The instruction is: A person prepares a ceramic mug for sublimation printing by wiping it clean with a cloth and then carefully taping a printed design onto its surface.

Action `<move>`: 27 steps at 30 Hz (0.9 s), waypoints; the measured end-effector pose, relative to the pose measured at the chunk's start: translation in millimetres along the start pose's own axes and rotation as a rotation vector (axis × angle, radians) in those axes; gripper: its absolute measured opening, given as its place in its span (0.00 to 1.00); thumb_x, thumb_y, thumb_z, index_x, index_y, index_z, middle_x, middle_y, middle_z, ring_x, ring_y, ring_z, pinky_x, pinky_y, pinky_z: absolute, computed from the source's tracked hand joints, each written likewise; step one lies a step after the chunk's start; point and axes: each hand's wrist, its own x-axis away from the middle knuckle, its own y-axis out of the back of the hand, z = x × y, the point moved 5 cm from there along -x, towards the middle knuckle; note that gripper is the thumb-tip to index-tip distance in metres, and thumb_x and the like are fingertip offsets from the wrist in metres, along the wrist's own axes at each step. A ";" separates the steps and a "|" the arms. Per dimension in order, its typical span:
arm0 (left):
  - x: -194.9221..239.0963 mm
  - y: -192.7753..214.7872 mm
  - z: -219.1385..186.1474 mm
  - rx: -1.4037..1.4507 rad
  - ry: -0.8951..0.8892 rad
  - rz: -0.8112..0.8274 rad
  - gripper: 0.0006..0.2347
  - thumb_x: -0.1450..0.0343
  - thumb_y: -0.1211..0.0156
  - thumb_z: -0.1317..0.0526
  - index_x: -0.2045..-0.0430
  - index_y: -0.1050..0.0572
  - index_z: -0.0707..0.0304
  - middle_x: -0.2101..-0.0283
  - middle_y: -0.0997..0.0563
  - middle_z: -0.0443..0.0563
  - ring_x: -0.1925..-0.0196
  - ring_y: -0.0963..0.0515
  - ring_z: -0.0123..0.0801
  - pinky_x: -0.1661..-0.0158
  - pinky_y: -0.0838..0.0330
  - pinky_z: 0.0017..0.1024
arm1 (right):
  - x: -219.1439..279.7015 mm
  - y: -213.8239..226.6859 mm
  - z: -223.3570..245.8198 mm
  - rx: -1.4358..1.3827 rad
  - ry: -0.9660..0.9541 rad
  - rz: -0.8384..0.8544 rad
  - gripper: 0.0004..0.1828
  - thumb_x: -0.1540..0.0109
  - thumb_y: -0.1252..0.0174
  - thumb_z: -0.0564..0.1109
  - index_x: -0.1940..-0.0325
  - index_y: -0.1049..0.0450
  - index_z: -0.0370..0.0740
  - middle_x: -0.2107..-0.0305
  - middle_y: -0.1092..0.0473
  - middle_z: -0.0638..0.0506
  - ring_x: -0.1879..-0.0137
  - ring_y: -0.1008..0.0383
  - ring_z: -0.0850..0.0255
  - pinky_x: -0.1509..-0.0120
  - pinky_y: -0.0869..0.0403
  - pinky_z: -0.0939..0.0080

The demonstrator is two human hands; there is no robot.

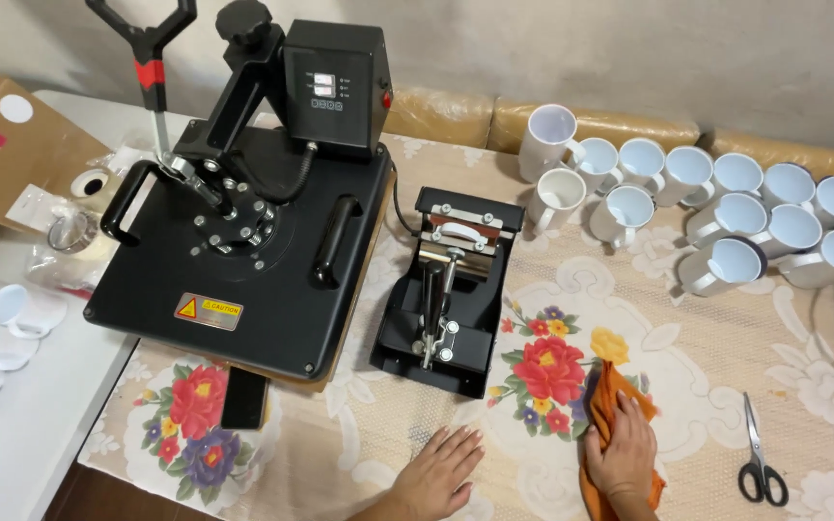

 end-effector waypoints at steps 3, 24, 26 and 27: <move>-1.9 1.5 0.7 0.011 0.012 0.012 0.25 0.24 0.59 0.54 0.33 0.39 0.70 0.27 0.44 0.65 0.25 0.49 0.52 0.30 0.65 0.50 | 2.3 -2.8 -4.4 0.021 -0.026 0.009 0.36 0.44 0.49 0.54 0.34 0.33 0.35 0.33 0.35 0.46 0.26 0.38 0.47 0.25 0.39 0.47; 0.5 2.6 6.7 0.050 -0.014 -0.010 0.25 0.25 0.58 0.55 0.34 0.38 0.72 0.27 0.43 0.65 0.24 0.50 0.51 0.29 0.64 0.50 | 3.9 -12.1 -10.2 0.060 -0.049 0.016 0.35 0.44 0.50 0.54 0.35 0.32 0.35 0.32 0.35 0.48 0.26 0.37 0.48 0.25 0.38 0.47; 2.8 1.0 3.1 0.070 0.000 0.010 0.25 0.25 0.59 0.55 0.34 0.39 0.72 0.26 0.44 0.65 0.24 0.50 0.51 0.29 0.65 0.50 | 7.3 -9.9 -10.0 0.066 -0.040 0.007 0.36 0.44 0.50 0.54 0.35 0.33 0.35 0.32 0.35 0.48 0.26 0.37 0.48 0.25 0.38 0.47; 2.7 2.3 3.6 0.061 0.002 -0.017 0.25 0.25 0.58 0.55 0.34 0.38 0.71 0.27 0.43 0.64 0.24 0.49 0.51 0.29 0.64 0.50 | 6.2 -10.4 -9.5 0.072 -0.043 0.015 0.36 0.44 0.50 0.54 0.34 0.33 0.35 0.33 0.35 0.48 0.26 0.37 0.49 0.25 0.38 0.48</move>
